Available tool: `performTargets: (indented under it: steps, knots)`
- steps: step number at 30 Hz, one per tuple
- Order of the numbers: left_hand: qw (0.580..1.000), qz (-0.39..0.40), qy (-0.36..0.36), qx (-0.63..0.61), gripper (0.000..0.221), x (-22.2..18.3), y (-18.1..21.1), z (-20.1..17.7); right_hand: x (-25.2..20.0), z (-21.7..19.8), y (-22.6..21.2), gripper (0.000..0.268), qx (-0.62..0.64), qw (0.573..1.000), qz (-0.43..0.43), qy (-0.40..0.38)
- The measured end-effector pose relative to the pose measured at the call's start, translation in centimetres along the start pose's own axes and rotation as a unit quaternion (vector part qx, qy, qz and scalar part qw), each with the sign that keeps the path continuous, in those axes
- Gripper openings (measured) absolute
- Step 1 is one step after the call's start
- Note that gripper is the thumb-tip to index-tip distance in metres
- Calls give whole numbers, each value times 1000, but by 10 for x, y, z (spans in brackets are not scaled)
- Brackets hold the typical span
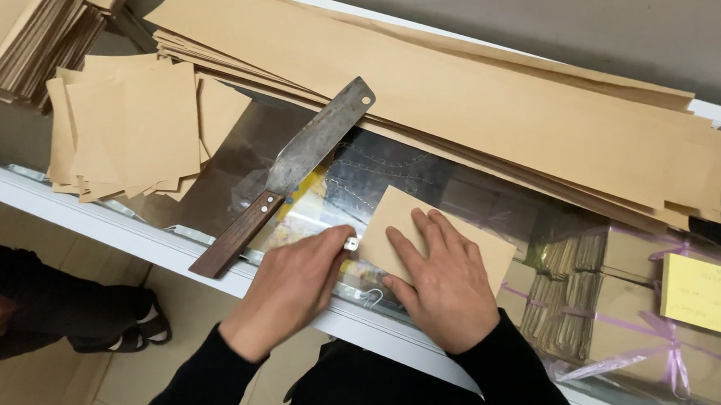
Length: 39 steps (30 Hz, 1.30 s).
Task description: Folding long strips of brown paper and cutting them into smaller rectangular pieces using a large knife.
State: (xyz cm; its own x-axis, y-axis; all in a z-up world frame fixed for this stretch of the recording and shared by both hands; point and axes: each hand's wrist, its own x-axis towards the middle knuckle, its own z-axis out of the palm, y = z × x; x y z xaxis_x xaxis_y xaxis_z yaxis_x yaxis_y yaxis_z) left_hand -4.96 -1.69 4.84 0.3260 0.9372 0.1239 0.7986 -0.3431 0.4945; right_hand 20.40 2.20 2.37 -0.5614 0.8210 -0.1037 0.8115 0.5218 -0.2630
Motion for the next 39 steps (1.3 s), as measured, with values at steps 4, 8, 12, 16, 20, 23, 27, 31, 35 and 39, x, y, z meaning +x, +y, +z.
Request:
performTargets:
  steps: [4,8,12,16,20,23,27,31,35,39]
  knots:
    - [999,-31,-15,-12,19,-14,2,-10,4,-12,2,66,31,999,27,-21]
    - [989,-126,-42,-63,58,-14,-5,-14,1,-15,12,54,133,986,29,95]
    - [988,-155,3,4,57,-10,-14,4,-10,-29,36,59,50,981,85,167]
    - [971,-206,52,108,58,-1,9,22,-32,-17,61,89,31,982,158,96]
    - [973,-162,76,144,52,11,47,50,-44,-7,46,96,-37,976,208,59]
    - [972,-156,70,159,58,20,57,62,-47,-4,37,94,-58,972,218,68]
    - [969,-222,34,100,73,33,50,60,-53,1,35,90,-37,970,224,86]
    - [967,-243,66,-37,38,34,35,65,-57,-6,51,95,35,969,242,27]
    - [960,-174,95,-200,19,32,33,48,-55,-29,80,85,146,962,210,92]
    - [887,-164,58,-428,15,32,48,21,-39,-89,67,66,294,909,274,-109]
